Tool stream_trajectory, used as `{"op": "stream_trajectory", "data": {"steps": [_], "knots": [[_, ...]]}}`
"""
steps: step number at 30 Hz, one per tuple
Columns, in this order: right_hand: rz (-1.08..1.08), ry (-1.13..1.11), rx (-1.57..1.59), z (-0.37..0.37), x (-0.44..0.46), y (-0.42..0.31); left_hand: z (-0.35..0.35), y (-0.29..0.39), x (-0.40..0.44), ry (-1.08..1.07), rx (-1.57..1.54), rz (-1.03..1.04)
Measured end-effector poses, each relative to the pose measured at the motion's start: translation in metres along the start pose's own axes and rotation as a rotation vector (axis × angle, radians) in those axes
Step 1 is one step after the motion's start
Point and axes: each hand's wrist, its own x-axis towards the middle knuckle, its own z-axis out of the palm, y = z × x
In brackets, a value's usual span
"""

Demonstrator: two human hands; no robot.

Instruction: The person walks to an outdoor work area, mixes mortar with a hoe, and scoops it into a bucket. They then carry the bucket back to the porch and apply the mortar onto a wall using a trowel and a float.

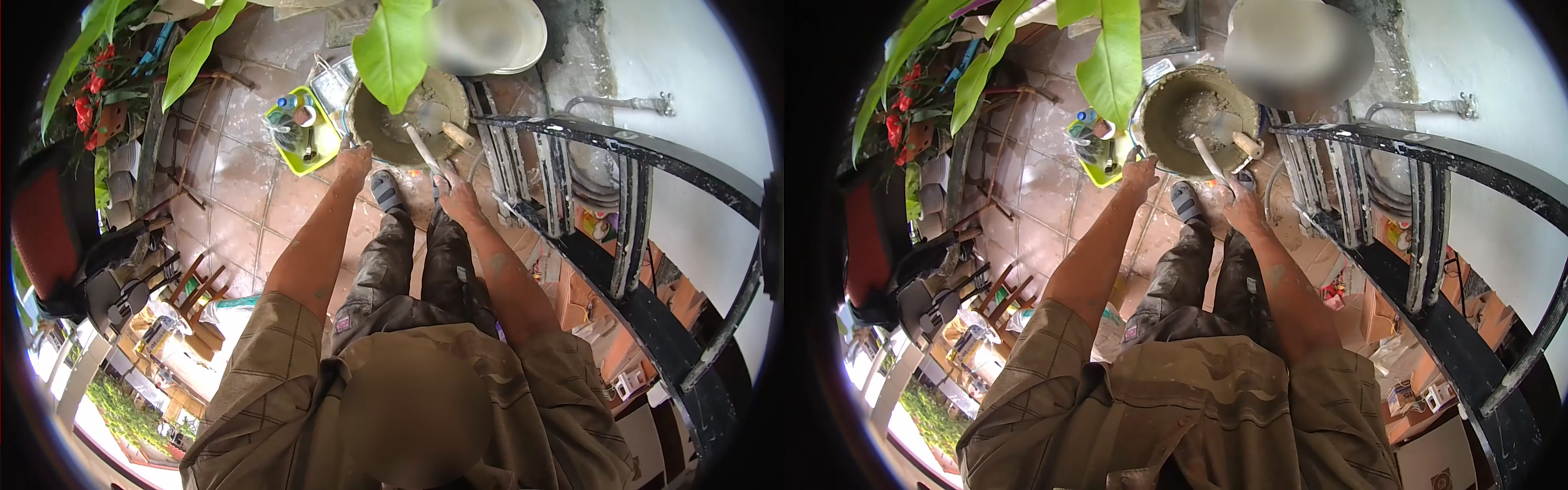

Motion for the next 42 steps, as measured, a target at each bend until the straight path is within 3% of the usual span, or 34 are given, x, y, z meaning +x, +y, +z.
{"op": "stream_trajectory", "data": {"steps": [18, 28, 40, 42], "knots": [[-0.037, 0.029, 0.021, -0.011, -0.005, 0.021, -0.003, 0.014, 0.0, -0.066, -0.048, -0.105], [-0.054, 0.039, 0.001, -0.016, -0.002, 0.025, -0.001, 0.015, -0.006, 0.079, 0.029, -0.036], [0.01, 0.009, 0.036, -0.002, 0.006, 0.005, 0.008, 0.019, 0.0, 0.057, -0.04, -0.084], [0.06, 0.006, 0.067, 0.004, 0.006, -0.01, 0.043, 0.024, 0.02, 0.278, -0.914, -0.575]]}}
